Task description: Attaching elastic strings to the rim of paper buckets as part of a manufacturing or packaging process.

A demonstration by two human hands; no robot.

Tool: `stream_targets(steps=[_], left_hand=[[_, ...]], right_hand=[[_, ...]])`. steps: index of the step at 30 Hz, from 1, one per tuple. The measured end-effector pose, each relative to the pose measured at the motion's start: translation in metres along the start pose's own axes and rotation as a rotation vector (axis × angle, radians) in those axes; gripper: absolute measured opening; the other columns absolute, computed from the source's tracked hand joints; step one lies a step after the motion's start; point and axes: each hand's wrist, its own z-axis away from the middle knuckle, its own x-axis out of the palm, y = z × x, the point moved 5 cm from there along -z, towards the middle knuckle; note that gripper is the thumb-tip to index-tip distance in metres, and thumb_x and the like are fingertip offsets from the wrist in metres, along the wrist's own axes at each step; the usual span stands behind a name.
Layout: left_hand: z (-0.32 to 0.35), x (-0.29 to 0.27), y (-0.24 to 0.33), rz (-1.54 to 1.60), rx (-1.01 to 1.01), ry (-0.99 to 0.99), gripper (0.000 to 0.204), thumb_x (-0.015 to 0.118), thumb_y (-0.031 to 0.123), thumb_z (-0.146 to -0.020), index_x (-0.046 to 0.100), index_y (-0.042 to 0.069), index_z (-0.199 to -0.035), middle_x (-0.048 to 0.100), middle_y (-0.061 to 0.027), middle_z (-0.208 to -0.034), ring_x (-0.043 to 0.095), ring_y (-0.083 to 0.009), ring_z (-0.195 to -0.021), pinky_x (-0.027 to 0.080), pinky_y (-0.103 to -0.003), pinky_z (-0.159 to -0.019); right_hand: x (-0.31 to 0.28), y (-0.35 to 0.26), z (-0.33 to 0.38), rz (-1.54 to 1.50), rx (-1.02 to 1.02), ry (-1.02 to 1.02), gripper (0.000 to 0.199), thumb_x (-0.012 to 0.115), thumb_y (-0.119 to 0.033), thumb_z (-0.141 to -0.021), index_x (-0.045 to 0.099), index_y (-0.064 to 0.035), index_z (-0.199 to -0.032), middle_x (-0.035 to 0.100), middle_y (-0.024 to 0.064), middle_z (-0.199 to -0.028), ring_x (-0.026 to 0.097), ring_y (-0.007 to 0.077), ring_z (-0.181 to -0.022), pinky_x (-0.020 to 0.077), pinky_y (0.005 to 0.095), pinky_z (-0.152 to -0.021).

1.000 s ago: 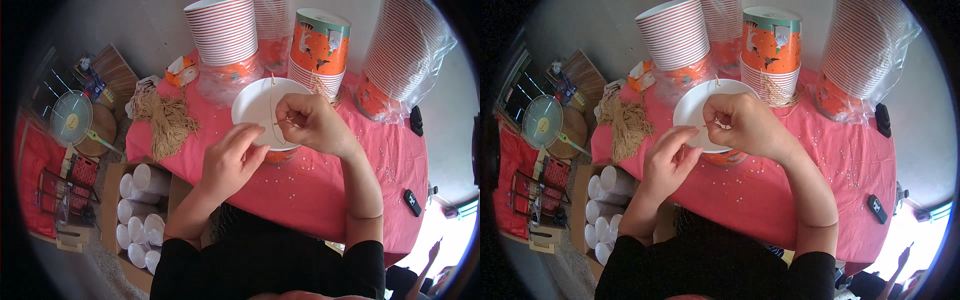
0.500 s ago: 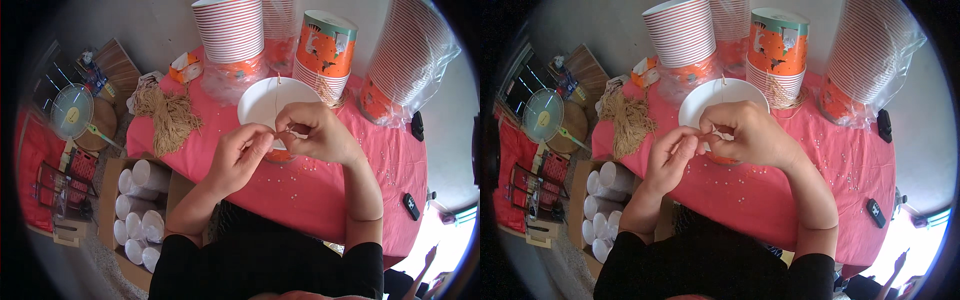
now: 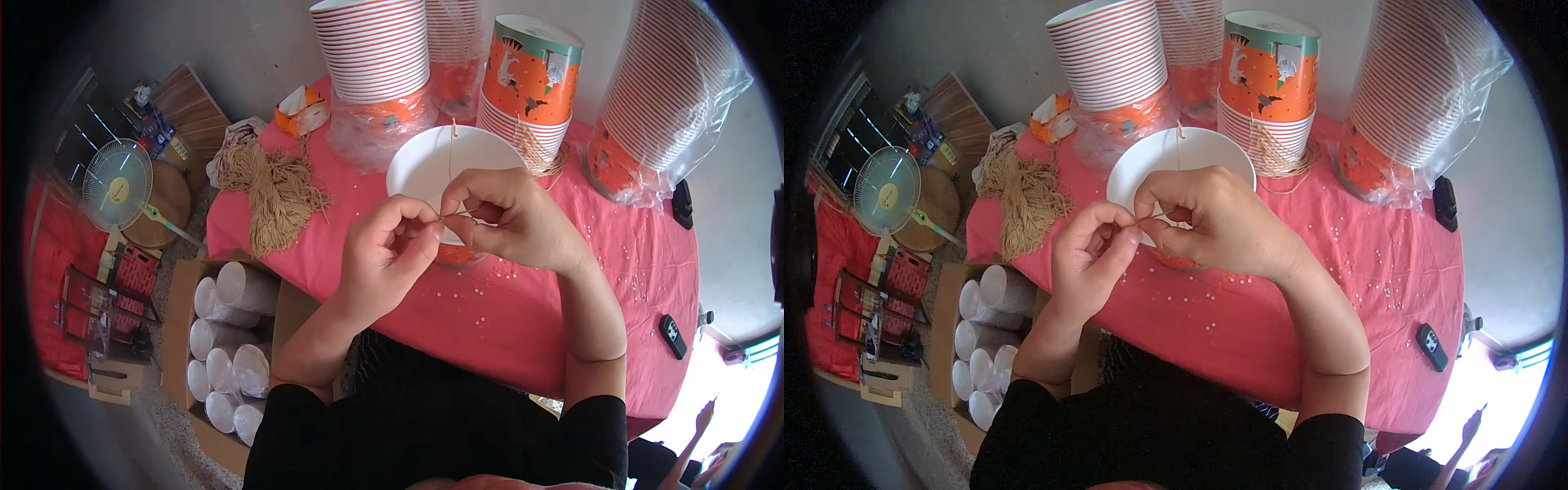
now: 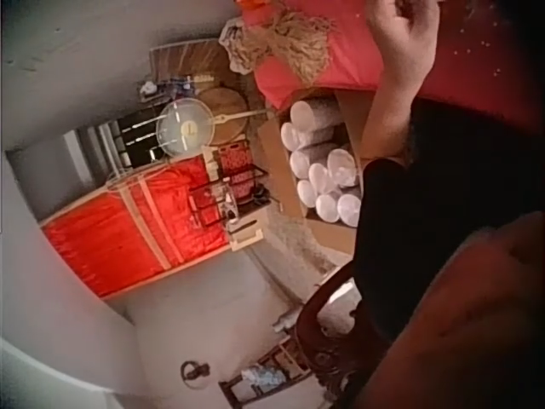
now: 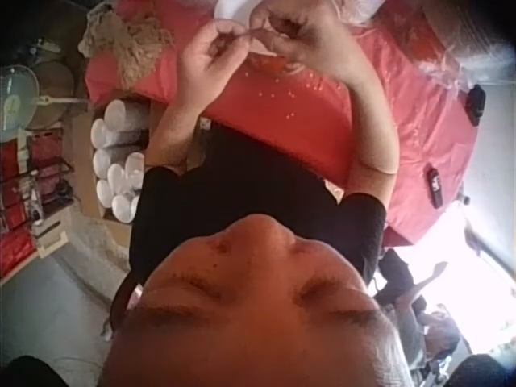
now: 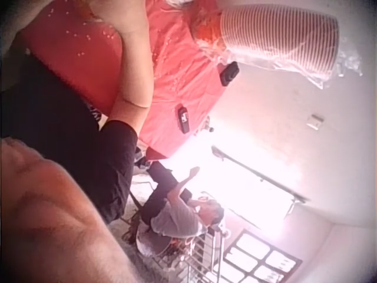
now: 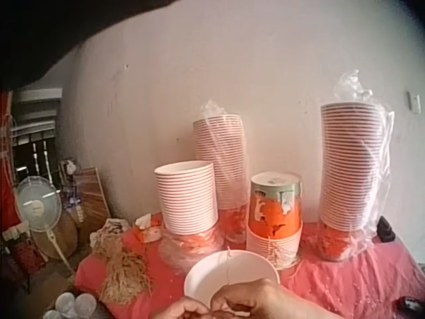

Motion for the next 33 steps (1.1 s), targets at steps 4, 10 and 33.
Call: stream_targets(steps=[4, 10, 33], left_hand=[[-0.002, -0.002, 0.007, -0.157, 0.138, 0.055, 0.011, 0.065, -0.006, -0.086, 0.059, 0.001, -0.092, 0.058, 0.002, -0.08, 0.052, -0.0013, -0.067, 0.04, -0.017, -0.055], [-0.002, 0.002, 0.026, -0.629, 0.592, 0.174, 0.024, 0.072, -0.007, -0.072, 0.06, 0.003, -0.089, 0.061, -0.0079, -0.077, 0.062, -0.0192, -0.063, 0.049, -0.028, -0.053], [0.009, 0.003, 0.007, -0.788, 0.586, -0.051, 0.016, 0.072, 0.002, -0.074, 0.065, 0.002, -0.089, 0.06, -0.0059, -0.088, 0.062, -0.0217, -0.065, 0.05, -0.032, -0.054]], right_hand=[[-0.001, -0.002, 0.0, 0.048, -0.025, -0.002, 0.013, 0.063, 0.007, -0.082, 0.061, -0.0032, -0.091, 0.041, -0.0073, -0.061, 0.034, 0.0003, -0.054, 0.0262, 0.0202, -0.046], [0.001, -0.003, -0.001, 0.099, -0.059, -0.003, 0.013, 0.064, 0.007, -0.08, 0.061, -0.0031, -0.089, 0.039, -0.0063, -0.061, 0.034, 0.0017, -0.054, 0.0263, 0.021, -0.046], [-0.007, 0.013, 0.001, 0.289, -0.012, -0.168, 0.012, 0.061, 0.005, -0.068, 0.058, -0.0028, -0.077, 0.05, 0.0023, -0.059, 0.046, 0.0104, -0.052, 0.0377, 0.0262, -0.048]])
